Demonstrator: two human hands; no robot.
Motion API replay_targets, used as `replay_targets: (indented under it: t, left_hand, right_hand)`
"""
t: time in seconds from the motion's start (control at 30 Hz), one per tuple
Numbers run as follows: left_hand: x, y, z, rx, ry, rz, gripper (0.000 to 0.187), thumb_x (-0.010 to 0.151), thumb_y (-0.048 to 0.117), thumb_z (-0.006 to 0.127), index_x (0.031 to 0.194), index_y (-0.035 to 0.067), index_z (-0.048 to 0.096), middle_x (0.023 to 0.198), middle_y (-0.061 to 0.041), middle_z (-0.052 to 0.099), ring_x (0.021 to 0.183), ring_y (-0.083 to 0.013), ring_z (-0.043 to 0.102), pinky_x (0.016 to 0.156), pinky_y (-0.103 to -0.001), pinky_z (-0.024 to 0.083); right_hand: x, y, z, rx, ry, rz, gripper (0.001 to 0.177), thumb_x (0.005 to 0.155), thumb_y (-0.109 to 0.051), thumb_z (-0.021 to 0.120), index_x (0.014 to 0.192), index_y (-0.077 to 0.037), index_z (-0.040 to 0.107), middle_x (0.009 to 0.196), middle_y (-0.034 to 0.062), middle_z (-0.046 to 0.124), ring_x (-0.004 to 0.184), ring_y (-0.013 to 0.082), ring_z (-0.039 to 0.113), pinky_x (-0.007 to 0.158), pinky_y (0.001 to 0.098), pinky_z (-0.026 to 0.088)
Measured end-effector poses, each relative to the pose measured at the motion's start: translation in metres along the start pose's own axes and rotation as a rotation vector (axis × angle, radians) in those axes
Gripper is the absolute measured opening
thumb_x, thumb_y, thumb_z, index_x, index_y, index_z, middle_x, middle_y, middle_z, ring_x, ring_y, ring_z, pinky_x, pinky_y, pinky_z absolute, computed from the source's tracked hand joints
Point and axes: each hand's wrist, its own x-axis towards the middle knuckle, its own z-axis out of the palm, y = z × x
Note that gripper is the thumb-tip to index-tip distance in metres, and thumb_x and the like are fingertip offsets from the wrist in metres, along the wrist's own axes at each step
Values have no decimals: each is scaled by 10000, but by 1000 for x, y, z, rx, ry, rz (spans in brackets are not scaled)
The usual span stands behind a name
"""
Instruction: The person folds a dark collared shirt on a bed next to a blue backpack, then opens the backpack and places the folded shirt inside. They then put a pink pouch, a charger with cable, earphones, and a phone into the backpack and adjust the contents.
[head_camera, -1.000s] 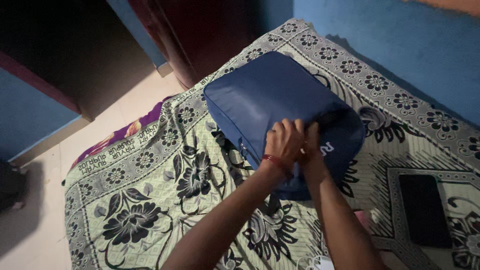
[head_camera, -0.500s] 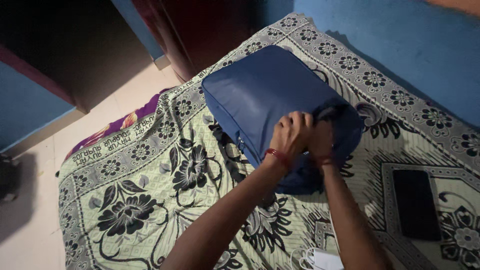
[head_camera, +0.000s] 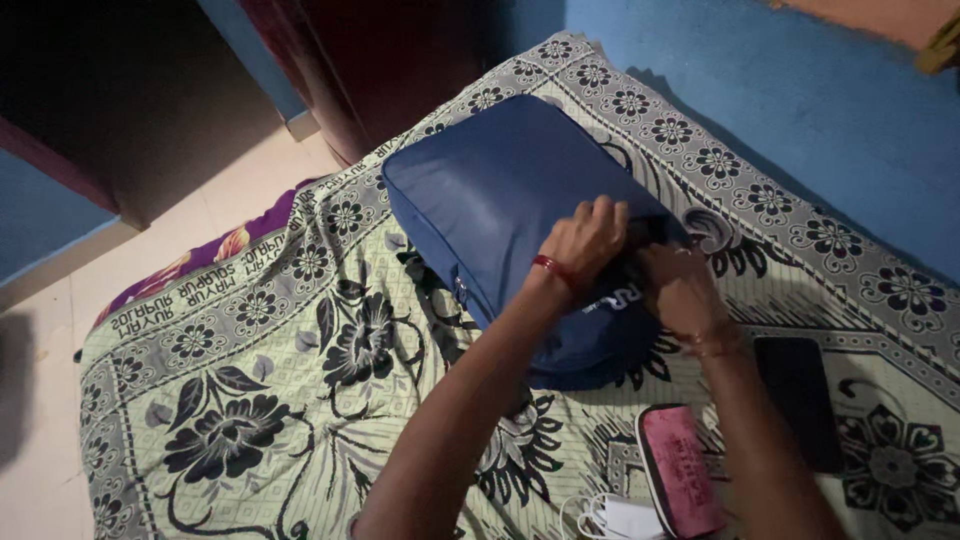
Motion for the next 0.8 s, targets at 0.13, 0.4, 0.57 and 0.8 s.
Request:
replay_targets:
  t: [0.13,0.4,0.57,0.8]
  left_hand:
    - [-4,-3,-6,-146,-154,-45,120,948,125,576,1046,55,578,1010,-115,580,978,-286,664,710,-405,606]
    - [-18,10,-46,-75,-18,-103,380,746,140,630,1107,49,555,1009,-138,591,932,-311,659,646,-406,597]
    - [-25,5,-57,1,-427,-370,145,1014,112,547,1118,17,513,962,-178,633,835,-280,689,609,-356,620]
    - [-22,4,-36,13,-434,-307,112,989,103,619,999,-6,598,944,-200,691,846,-293,733,642,-379,621]
  right_hand:
    - [-22,-27,-2,35,131,49,220,837,-54,677,1054,-76,651,1051,140,662,1042,380,630,898,530,467]
    - [-18,-113,-21,352,437,13,459,835,-15,648,1286,29,581,1340,257,588,1293,433,551,1121,516,429]
    - [8,-117,-10,152,364,-1,666,753,-245,751,1332,31,571,1377,293,541,1359,480,456,1153,622,342]
    - [15,-96,60,66,-19,-5,935,674,-508,746,1454,-79,458,1481,228,446,1402,442,326,1036,783,175]
